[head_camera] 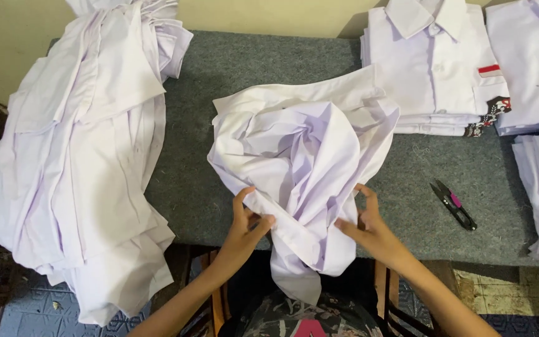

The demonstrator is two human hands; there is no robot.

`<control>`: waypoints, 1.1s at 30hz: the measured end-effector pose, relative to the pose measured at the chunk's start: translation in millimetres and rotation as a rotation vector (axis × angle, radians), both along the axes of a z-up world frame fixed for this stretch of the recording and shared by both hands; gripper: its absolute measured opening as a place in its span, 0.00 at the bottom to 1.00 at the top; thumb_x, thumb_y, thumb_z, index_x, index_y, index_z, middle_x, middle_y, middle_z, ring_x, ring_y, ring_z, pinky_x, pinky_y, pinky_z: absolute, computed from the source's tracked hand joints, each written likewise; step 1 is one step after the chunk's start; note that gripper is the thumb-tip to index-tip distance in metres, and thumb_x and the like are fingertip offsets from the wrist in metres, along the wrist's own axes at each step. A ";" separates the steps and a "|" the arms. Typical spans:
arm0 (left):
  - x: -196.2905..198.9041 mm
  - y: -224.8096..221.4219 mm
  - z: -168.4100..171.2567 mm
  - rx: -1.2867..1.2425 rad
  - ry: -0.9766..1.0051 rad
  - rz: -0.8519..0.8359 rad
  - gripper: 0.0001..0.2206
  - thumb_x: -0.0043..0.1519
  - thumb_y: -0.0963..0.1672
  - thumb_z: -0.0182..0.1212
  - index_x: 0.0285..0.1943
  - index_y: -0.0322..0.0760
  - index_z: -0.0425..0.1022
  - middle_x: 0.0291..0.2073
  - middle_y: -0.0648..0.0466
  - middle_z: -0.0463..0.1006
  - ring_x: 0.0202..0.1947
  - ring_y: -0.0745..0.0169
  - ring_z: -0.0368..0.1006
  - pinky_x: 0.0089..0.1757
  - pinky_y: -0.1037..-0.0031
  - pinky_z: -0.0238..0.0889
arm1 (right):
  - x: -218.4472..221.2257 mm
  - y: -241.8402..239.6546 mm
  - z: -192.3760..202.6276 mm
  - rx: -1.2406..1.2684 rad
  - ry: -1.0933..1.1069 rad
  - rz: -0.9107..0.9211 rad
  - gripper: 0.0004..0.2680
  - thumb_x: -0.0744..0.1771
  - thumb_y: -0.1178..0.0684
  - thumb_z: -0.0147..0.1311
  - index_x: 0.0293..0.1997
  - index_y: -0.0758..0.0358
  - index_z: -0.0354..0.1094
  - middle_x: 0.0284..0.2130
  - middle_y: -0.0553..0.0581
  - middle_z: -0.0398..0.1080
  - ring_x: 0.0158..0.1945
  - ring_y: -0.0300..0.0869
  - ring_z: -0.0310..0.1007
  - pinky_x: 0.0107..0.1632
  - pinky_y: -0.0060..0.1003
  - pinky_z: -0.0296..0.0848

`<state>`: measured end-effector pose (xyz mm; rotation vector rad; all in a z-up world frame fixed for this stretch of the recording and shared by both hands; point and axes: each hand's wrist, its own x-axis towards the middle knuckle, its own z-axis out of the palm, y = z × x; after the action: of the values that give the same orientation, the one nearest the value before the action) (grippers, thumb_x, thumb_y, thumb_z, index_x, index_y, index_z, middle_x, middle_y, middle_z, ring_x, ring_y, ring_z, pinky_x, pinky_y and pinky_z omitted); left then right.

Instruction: Folding a white shirt and using thread snips to trim loose threads during quality control.

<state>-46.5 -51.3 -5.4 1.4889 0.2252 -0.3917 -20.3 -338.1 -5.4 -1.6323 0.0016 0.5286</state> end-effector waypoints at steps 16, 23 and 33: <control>19.3 72.3 15.4 -0.363 -0.086 0.370 0.29 0.46 0.39 0.45 0.60 0.36 0.77 0.44 0.46 0.74 0.36 0.58 0.67 0.36 0.76 0.60 | -16.1 -53.5 73.3 -0.056 0.025 -0.546 0.18 0.67 0.51 0.40 0.66 0.51 0.55 0.46 0.66 0.68 0.31 0.54 0.66 0.26 0.45 0.65; 75.3 145.1 -37.7 0.241 -0.121 -0.078 0.25 0.49 0.40 0.55 0.60 0.39 0.72 0.57 0.49 0.76 0.57 0.57 0.71 0.56 0.70 0.62 | -27.9 -127.4 76.9 -0.519 -0.044 -0.302 0.22 0.60 0.65 0.61 0.60 0.56 0.69 0.58 0.56 0.73 0.52 0.49 0.72 0.51 0.45 0.70; -9.1 141.9 57.6 0.974 0.195 -0.557 0.22 0.61 0.40 0.49 0.57 0.69 0.74 0.59 0.67 0.76 0.59 0.68 0.73 0.53 0.78 0.59 | -57.1 -233.8 -22.5 -1.417 0.127 0.193 0.26 0.61 0.54 0.55 0.63 0.21 0.57 0.48 0.54 0.82 0.52 0.56 0.83 0.58 0.45 0.76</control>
<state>-55.6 90.5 52.2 2.4832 0.1531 -0.9653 -77.4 -571.9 -27.9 -2.9852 0.3957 0.8602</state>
